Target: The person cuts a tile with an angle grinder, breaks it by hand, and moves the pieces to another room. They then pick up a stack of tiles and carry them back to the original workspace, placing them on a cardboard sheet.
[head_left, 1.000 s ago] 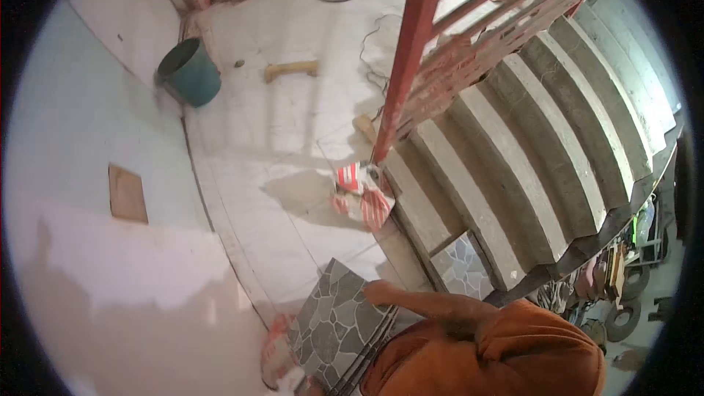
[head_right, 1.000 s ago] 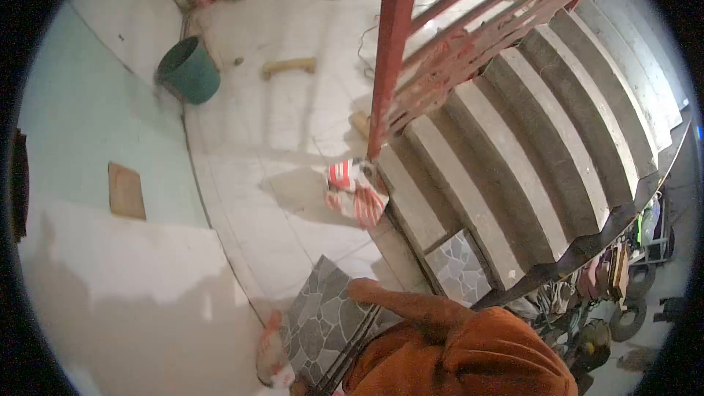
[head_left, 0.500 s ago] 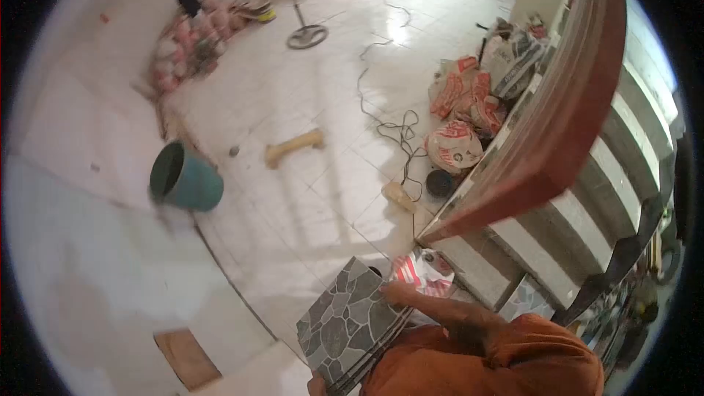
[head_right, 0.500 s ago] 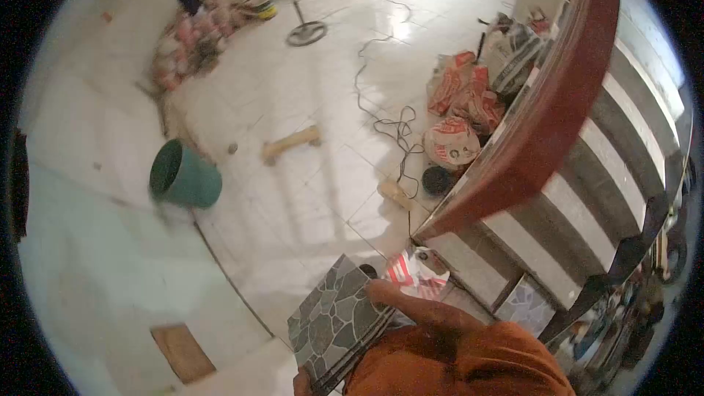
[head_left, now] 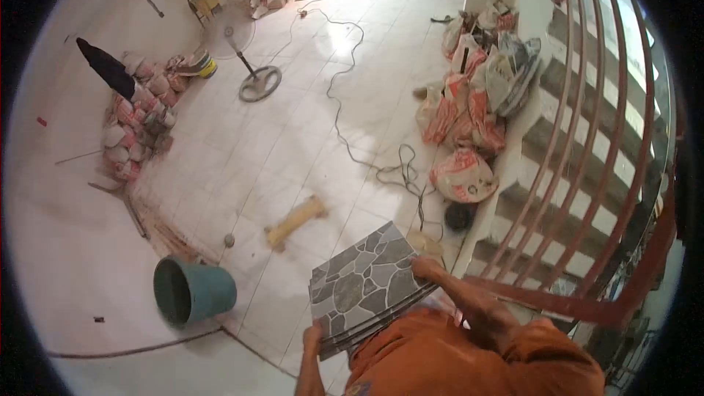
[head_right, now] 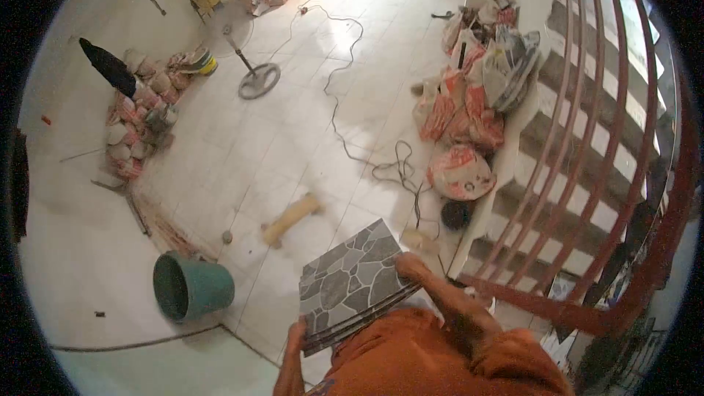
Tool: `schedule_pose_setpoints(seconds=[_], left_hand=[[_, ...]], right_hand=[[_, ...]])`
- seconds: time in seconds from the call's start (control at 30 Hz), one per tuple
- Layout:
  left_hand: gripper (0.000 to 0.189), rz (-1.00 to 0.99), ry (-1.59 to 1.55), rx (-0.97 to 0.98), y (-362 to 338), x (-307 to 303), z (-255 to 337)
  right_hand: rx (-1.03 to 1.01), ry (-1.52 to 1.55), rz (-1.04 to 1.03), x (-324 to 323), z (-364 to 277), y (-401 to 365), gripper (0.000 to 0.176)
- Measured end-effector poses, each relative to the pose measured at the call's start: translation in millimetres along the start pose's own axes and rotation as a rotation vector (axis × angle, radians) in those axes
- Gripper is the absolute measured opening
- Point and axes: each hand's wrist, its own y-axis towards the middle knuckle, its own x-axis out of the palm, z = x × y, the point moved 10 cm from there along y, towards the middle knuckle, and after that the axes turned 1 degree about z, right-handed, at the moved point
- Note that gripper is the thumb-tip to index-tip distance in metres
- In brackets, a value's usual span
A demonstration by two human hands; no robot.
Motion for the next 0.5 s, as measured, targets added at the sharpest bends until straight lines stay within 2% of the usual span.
schedule_pose_setpoints(seconds=[0.03,0.07,0.1,0.13,0.2,0.23,0.27,0.3,0.33,0.4,0.47,0.5], left_hand=[[0.079,-0.022,-0.086,0.011,43,-10,25],[0.082,-0.069,-0.133,-0.018,63,-29,21],[0.083,-0.076,-0.060,-0.054,72,-63,40],[0.084,-0.050,-0.017,-0.041,107,-95,89],[0.085,-0.087,0.056,0.019,186,-135,141],[0.086,-0.116,0.101,0.034,223,-149,157],[0.086,-0.081,0.105,0.122,228,-135,187],[0.086,-0.069,0.120,0.194,265,-143,210],[0.086,-0.060,0.136,0.263,289,-153,240],[0.084,-0.065,0.170,0.253,320,-170,306],[0.082,-0.090,0.173,0.238,334,-195,394],[0.082,-0.136,0.268,0.229,366,-199,425]], right_hand=[[0.107,0.069,0.034,-12,29,30,0.046],[0.258,0.269,0.022,1,55,37,0.048],[0.402,0.448,0.032,-8,55,47,0.051],[0.432,0.441,0.105,-40,53,67,0.053],[0.509,0.444,0.226,-112,5,58,0.060],[0.605,0.462,0.226,-106,18,84,0.060],[0.680,0.475,0.250,-94,65,76,0.061],[0.774,0.491,0.247,-91,79,98,0.061],[0.748,0.543,0.223,-109,71,114,0.061],[0.688,0.646,0.199,-167,71,139,0.059],[0.725,0.635,0.245,-231,85,168,0.059],[0.745,0.638,0.247,-250,85,182,0.058]])
